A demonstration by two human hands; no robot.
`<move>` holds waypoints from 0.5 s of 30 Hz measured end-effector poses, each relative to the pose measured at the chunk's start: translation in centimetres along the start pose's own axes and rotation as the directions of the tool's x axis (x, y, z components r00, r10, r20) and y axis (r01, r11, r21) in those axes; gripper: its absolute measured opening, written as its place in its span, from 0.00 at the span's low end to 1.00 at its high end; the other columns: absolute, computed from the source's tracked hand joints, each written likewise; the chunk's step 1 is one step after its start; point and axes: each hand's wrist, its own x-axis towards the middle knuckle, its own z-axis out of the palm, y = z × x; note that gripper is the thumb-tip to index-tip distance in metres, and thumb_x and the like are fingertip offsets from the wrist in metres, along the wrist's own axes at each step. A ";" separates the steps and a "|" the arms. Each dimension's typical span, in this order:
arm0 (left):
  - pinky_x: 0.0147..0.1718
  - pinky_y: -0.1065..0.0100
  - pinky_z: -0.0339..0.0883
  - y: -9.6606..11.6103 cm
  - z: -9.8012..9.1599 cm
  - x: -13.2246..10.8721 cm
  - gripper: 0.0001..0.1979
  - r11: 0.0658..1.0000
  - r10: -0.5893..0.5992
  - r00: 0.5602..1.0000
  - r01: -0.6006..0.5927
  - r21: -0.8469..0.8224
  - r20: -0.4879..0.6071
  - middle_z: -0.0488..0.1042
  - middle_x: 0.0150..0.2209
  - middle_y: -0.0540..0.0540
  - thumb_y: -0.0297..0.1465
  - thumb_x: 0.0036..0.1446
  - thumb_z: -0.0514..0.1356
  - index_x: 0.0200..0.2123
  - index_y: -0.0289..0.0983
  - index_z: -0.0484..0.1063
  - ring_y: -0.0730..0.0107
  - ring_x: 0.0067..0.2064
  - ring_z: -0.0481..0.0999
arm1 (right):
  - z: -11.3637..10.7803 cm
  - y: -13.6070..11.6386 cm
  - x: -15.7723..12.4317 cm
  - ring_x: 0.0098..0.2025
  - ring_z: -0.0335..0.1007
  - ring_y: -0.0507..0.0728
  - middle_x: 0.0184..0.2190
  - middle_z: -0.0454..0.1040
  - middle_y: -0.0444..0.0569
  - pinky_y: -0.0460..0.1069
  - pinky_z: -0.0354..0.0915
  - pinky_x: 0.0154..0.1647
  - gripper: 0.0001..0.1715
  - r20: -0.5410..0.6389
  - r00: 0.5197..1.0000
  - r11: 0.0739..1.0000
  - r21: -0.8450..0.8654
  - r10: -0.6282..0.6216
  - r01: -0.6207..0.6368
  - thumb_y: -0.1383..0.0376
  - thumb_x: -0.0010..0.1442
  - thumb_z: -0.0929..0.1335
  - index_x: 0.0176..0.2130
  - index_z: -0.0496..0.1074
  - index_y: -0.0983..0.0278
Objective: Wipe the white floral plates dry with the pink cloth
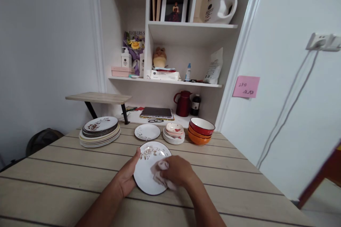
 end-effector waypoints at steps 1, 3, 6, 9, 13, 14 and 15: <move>0.53 0.56 0.64 -0.1 0.0 0.0 0.32 1.000 0.019 1.000 -0.019 0.004 -0.015 0.76 0.49 0.34 0.47 0.58 0.57 0.59 0.33 0.63 0.52 0.50 0.76 | 0.1 0.0 0.2 0.37 0.74 0.59 0.36 0.79 0.46 0.49 0.60 0.33 0.13 -0.094 0.993 0.997 -0.011 0.077 -0.078 0.60 0.49 0.70 0.38 0.77 0.54; 0.51 0.57 0.66 -0.3 0.2 -0.1 0.31 0.998 0.065 0.997 -0.065 0.004 -0.041 0.76 0.49 0.34 0.44 0.57 0.60 0.59 0.34 0.63 0.53 0.48 0.77 | 0.5 -0.2 0.9 0.38 0.74 0.62 0.37 0.78 0.50 0.50 0.59 0.32 0.12 -0.221 0.962 0.985 -0.011 0.164 -0.170 0.58 0.53 0.67 0.38 0.76 0.57; 0.50 0.58 0.67 -0.5 0.4 -0.2 0.29 0.993 0.114 0.992 -0.114 0.011 -0.054 0.77 0.48 0.35 0.41 0.56 0.62 0.58 0.34 0.65 0.54 0.47 0.78 | 1.2 -0.6 2.1 0.41 0.72 0.63 0.43 0.75 0.55 0.51 0.59 0.34 0.14 -0.291 0.941 0.983 -0.004 0.174 -0.183 0.59 0.58 0.64 0.42 0.74 0.60; 0.50 0.58 0.67 -0.6 0.6 0.0 0.28 0.993 0.117 0.992 -0.116 0.035 -0.047 0.77 0.48 0.35 0.41 0.56 0.62 0.57 0.35 0.66 0.54 0.47 0.78 | 1.8 -1.6 3.2 0.45 0.70 0.60 0.50 0.70 0.54 0.50 0.60 0.38 0.17 -0.316 0.944 0.996 0.021 0.093 -0.091 0.59 0.58 0.65 0.46 0.70 0.61; 0.50 0.57 0.67 -0.6 0.4 0.2 0.31 0.998 0.062 0.998 -0.062 0.019 -0.014 0.77 0.47 0.35 0.48 0.56 0.58 0.57 0.34 0.66 0.53 0.48 0.77 | 2.7 -3.5 3.2 0.49 0.65 0.58 0.50 0.68 0.52 0.49 0.60 0.45 0.18 -0.325 0.929 0.975 0.079 -0.174 0.210 0.62 0.54 0.68 0.46 0.67 0.62; 0.50 0.57 0.67 -0.6 0.3 0.3 0.33 0.999 0.047 0.999 -0.047 0.010 -0.010 0.77 0.47 0.35 0.50 0.56 0.57 0.57 0.33 0.66 0.53 0.48 0.77 | 2.9 -3.9 3.0 0.49 0.64 0.58 0.49 0.68 0.51 0.50 0.60 0.46 0.19 -0.323 0.908 0.948 0.086 -0.266 0.308 0.63 0.53 0.69 0.46 0.67 0.62; 0.50 0.57 0.66 -0.5 0.2 0.3 0.34 0.999 0.036 0.999 -0.036 0.003 -0.011 0.77 0.47 0.34 0.52 0.56 0.56 0.57 0.33 0.66 0.53 0.49 0.77 | 3.1 -4.2 2.8 0.49 0.64 0.58 0.48 0.68 0.51 0.50 0.60 0.47 0.20 -0.315 0.880 0.913 0.087 -0.355 0.399 0.64 0.51 0.70 0.45 0.68 0.62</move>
